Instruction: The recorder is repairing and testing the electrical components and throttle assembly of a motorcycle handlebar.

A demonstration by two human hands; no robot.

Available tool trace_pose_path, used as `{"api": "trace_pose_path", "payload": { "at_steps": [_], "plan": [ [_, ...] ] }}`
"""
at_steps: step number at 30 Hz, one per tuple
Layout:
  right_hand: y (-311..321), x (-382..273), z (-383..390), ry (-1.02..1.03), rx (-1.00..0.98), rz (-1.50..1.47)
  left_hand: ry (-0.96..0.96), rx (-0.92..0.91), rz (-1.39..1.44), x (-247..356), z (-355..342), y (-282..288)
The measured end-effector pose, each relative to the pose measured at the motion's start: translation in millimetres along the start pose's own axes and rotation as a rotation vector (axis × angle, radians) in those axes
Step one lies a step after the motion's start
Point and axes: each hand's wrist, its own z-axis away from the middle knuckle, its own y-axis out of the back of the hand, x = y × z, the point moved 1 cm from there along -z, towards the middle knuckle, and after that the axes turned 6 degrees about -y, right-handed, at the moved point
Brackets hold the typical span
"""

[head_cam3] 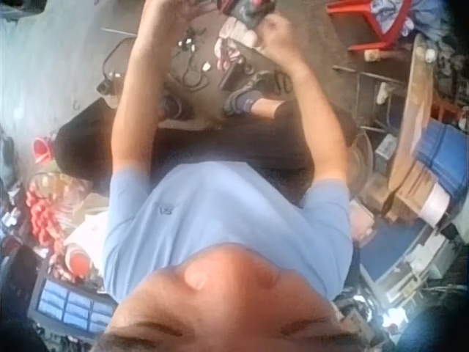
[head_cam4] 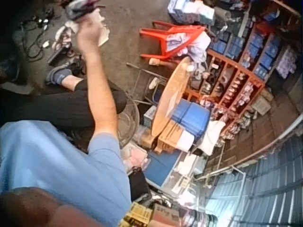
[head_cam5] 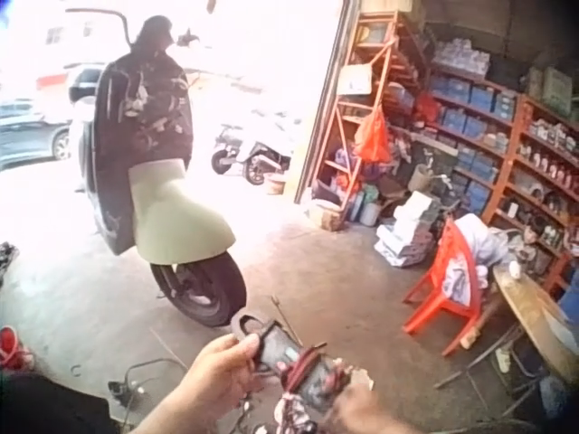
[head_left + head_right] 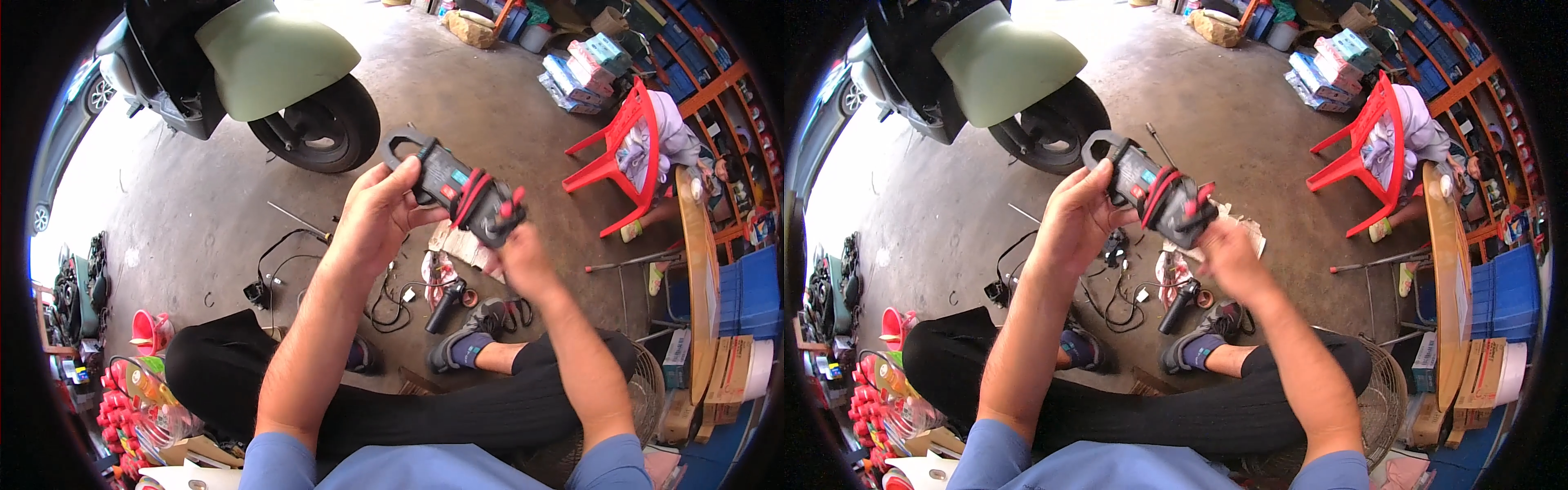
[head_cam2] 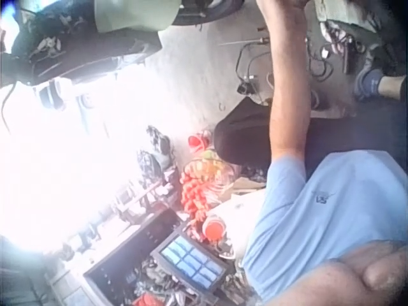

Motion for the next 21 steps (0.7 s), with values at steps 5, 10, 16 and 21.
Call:
{"api": "trace_pose_path", "payload": {
  "at_steps": [5,10,16,21],
  "plan": [
    [-39.1,11.8,32.5,0.356,-0.213,0.5,-0.1,0.238,-0.411,-23.9,0.5,5.5],
    [-14.2,-11.1,41.1,0.366,-0.278,1.133,0.014,-0.082,-1.15,-40.6,2.4,10.8],
    [2.9,-5.8,20.8,0.665,-0.044,0.867,0.287,-0.243,-0.933,-80.4,12.4,18.5],
    [3.5,32.1,-13.5,0.595,0.159,0.632,0.352,-0.006,-0.526,-121.7,26.0,30.1]
  ]
}}
